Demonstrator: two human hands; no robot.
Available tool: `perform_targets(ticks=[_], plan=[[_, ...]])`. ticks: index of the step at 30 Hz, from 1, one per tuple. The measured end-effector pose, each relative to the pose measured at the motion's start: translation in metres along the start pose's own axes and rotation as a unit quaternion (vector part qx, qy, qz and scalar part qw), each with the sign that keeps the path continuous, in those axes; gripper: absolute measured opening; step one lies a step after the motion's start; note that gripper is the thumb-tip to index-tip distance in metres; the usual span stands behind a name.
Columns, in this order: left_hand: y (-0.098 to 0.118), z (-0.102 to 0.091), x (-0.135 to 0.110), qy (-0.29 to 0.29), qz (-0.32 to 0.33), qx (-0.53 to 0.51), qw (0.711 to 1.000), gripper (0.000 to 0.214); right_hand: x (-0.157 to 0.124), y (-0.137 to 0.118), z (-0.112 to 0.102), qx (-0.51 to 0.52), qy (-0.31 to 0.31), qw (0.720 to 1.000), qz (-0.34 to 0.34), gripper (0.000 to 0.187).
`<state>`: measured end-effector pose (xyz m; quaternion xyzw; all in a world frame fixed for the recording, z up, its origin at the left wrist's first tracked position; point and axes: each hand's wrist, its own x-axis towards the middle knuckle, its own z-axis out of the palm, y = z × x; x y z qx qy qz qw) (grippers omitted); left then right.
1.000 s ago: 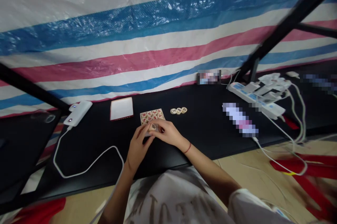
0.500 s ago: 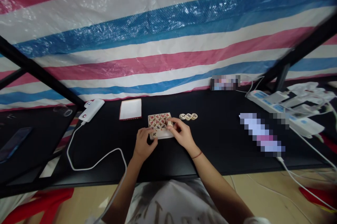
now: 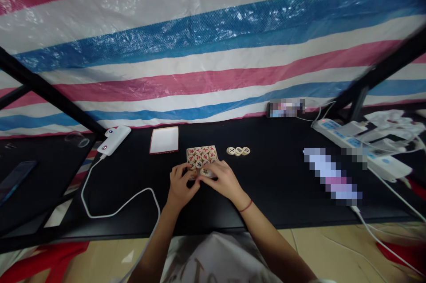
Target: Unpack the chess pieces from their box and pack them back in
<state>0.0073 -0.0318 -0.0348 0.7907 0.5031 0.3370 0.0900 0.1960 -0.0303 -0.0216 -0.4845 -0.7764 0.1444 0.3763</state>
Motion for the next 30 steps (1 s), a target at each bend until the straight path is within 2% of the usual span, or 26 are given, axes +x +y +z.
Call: perform_targets(ticks=[3, 8, 14, 20, 30], plan=[[-0.003, -0.001, -0.001, -0.012, -0.012, -0.031, 0.999, 0.019, 0.003, -0.008, 0.006, -0.055, -0.024, 0.998, -0.010, 0.028], [-0.008, -0.001, -0.002, -0.024, -0.006, -0.067, 0.997, 0.038, 0.006, -0.020, 0.016, -0.082, -0.061, 0.995, 0.011, 0.027], [-0.008, 0.000, -0.002, -0.040, -0.010, -0.069, 0.997, 0.038, 0.004, -0.027, 0.020, -0.094, -0.074, 0.993, 0.010, 0.021], [-0.008, 0.001, -0.002, -0.040, -0.009, -0.061, 0.997, 0.039, 0.001, -0.026, 0.022, -0.062, -0.035, 0.997, 0.022, 0.018], [-0.009, 0.000, -0.003, -0.038, -0.011, -0.063, 0.997, 0.039, 0.001, -0.028, 0.021, -0.058, -0.040, 0.997, 0.013, 0.018]])
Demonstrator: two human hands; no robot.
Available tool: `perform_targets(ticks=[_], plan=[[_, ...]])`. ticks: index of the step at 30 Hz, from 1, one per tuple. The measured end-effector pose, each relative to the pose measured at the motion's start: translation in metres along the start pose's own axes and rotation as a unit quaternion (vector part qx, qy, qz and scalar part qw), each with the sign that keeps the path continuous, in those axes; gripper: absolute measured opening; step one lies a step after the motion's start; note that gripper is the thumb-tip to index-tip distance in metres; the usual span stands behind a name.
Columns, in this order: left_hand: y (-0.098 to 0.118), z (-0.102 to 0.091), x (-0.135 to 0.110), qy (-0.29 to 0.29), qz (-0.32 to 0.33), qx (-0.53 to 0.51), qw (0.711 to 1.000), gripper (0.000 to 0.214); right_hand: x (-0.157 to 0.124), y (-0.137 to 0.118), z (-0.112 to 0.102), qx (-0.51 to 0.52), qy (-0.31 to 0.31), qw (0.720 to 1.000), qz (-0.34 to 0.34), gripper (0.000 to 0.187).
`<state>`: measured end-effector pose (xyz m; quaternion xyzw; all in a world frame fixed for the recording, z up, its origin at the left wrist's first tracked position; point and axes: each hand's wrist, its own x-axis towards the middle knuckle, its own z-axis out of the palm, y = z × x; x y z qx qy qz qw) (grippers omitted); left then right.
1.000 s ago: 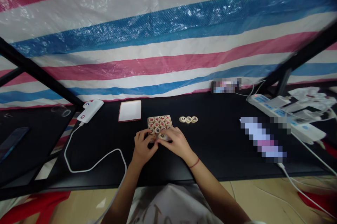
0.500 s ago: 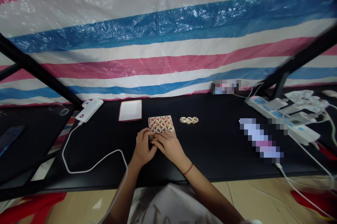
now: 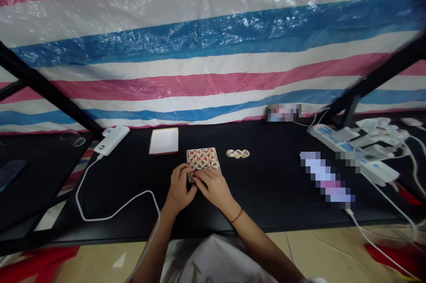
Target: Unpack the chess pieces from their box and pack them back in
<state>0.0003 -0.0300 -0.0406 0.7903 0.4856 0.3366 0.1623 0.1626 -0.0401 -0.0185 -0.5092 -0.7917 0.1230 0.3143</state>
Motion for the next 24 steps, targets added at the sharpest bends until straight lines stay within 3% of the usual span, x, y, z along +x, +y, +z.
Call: perform_targets(ticks=[12, 16, 21, 24], plan=[[0.001, -0.001, 0.002, 0.008, 0.004, -0.005, 1.000, 0.033, 0.000, 0.000, 0.002, 0.014, 0.015, 1.000, -0.008, 0.016], [0.001, -0.001, 0.001, 0.025, 0.016, -0.014, 0.999, 0.039, -0.002, 0.001, -0.003, 0.048, 0.058, 0.997, -0.005, 0.017], [-0.001, 0.000, 0.000, 0.067, 0.044, -0.011, 0.997, 0.052, -0.002, 0.034, -0.030, 0.056, 0.176, 0.981, 0.066, 0.022], [-0.002, 0.001, 0.001, 0.090, 0.051, -0.005, 0.995, 0.051, 0.000, 0.061, -0.046, -0.039, 0.131, 0.980, 0.143, 0.039]])
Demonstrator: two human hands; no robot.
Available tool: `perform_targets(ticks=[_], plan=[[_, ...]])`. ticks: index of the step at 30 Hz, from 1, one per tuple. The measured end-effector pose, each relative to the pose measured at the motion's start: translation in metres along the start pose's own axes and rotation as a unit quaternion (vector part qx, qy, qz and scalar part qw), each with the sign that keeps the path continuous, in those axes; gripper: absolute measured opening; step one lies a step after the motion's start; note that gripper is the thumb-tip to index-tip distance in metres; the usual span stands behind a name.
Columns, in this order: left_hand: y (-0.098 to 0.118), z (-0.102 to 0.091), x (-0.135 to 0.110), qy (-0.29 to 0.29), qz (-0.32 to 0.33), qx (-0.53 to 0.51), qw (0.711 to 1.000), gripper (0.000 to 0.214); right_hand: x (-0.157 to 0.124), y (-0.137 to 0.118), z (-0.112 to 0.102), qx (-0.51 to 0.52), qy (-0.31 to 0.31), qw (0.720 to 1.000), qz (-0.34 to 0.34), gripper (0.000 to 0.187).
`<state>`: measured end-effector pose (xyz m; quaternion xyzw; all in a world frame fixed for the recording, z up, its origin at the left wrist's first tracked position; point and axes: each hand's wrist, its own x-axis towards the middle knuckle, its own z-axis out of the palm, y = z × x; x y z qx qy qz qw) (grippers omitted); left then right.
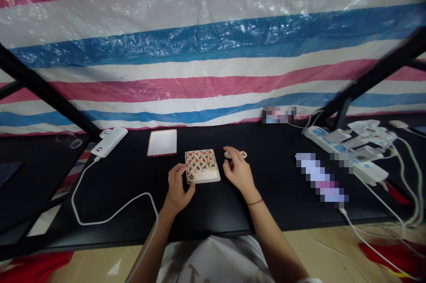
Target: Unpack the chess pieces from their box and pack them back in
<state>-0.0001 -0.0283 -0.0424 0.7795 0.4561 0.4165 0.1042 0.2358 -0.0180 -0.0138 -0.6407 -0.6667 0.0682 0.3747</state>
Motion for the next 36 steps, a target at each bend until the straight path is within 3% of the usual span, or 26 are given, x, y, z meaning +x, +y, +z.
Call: perform_targets(ticks=[3, 10, 13, 16, 19, 22, 29, 36], plan=[[0.000, 0.002, 0.001, 0.024, 0.009, 0.015, 1.000, 0.048, 0.008, 0.015, -0.003, -0.105, -0.075, 0.991, 0.026, 0.052], [0.003, 0.005, 0.003, 0.057, 0.011, 0.048, 0.997, 0.037, 0.010, 0.018, 0.004, -0.123, -0.117, 0.984, 0.048, 0.037], [0.007, 0.004, 0.006, 0.064, 0.020, 0.055, 0.996, 0.033, 0.008, 0.017, 0.005, -0.065, -0.087, 0.994, 0.032, 0.033], [0.011, 0.005, 0.015, 0.053, 0.043, 0.075, 0.995, 0.029, 0.004, 0.006, 0.008, 0.075, -0.044, 0.996, 0.009, 0.029], [0.016, 0.010, 0.031, 0.017, 0.075, 0.097, 0.992, 0.032, -0.001, -0.013, 0.015, 0.215, -0.044, 0.975, 0.019, 0.031], [0.019, 0.015, 0.044, 0.004, 0.087, 0.093, 0.992, 0.027, -0.003, -0.030, 0.022, 0.292, -0.042, 0.955, 0.032, 0.032], [0.013, 0.004, 0.038, -0.017, 0.063, 0.030, 0.997, 0.018, -0.007, -0.022, 0.027, 0.296, -0.027, 0.954, 0.038, 0.029], [0.008, -0.009, 0.025, -0.119, 0.036, 0.031, 0.992, 0.021, -0.010, -0.008, 0.027, 0.298, 0.012, 0.950, 0.087, 0.027]])
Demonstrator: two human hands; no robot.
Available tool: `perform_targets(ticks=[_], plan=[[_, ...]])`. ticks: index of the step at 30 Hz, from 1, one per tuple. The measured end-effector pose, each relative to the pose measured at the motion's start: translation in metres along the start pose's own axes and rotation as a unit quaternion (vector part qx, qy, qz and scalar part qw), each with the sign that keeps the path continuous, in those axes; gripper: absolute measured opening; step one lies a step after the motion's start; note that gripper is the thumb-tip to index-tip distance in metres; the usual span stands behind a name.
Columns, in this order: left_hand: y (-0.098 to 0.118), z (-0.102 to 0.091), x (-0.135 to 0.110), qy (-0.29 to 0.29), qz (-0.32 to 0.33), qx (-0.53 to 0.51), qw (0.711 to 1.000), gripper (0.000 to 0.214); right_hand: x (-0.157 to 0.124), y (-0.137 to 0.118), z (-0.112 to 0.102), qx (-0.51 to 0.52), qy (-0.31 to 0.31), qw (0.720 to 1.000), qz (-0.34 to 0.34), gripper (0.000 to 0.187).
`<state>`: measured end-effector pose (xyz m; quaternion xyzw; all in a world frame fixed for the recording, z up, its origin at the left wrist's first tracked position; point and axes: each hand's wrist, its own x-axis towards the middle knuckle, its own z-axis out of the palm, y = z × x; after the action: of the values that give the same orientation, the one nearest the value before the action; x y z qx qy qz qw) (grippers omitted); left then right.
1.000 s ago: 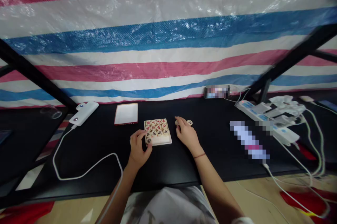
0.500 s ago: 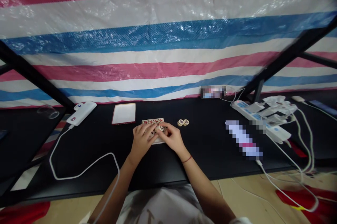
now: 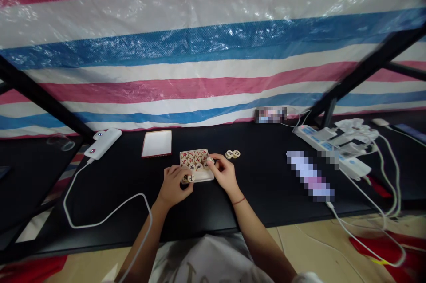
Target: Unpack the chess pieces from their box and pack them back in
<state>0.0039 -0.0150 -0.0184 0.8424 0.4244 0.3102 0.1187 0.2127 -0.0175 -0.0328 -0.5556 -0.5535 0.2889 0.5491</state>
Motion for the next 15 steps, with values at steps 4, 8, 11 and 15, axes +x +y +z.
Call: perform_targets(ticks=[4, 8, 11, 15], plan=[[0.002, 0.001, 0.001, -0.013, 0.005, 0.013, 1.000, 0.015, -0.002, -0.004, 0.001, -0.015, -0.018, 0.999, -0.024, 0.025], [0.001, 0.003, 0.001, -0.019, 0.008, 0.025, 0.999, 0.009, -0.009, -0.010, 0.001, -0.042, -0.033, 0.997, -0.064, 0.022], [0.001, 0.007, -0.001, -0.028, 0.010, 0.037, 0.999, 0.009, -0.017, -0.014, 0.002, -0.061, -0.044, 0.993, -0.090, 0.019], [0.001, 0.012, -0.003, -0.031, 0.005, 0.047, 0.998, 0.009, -0.030, -0.020, 0.006, -0.108, -0.053, 0.987, -0.102, 0.015]])
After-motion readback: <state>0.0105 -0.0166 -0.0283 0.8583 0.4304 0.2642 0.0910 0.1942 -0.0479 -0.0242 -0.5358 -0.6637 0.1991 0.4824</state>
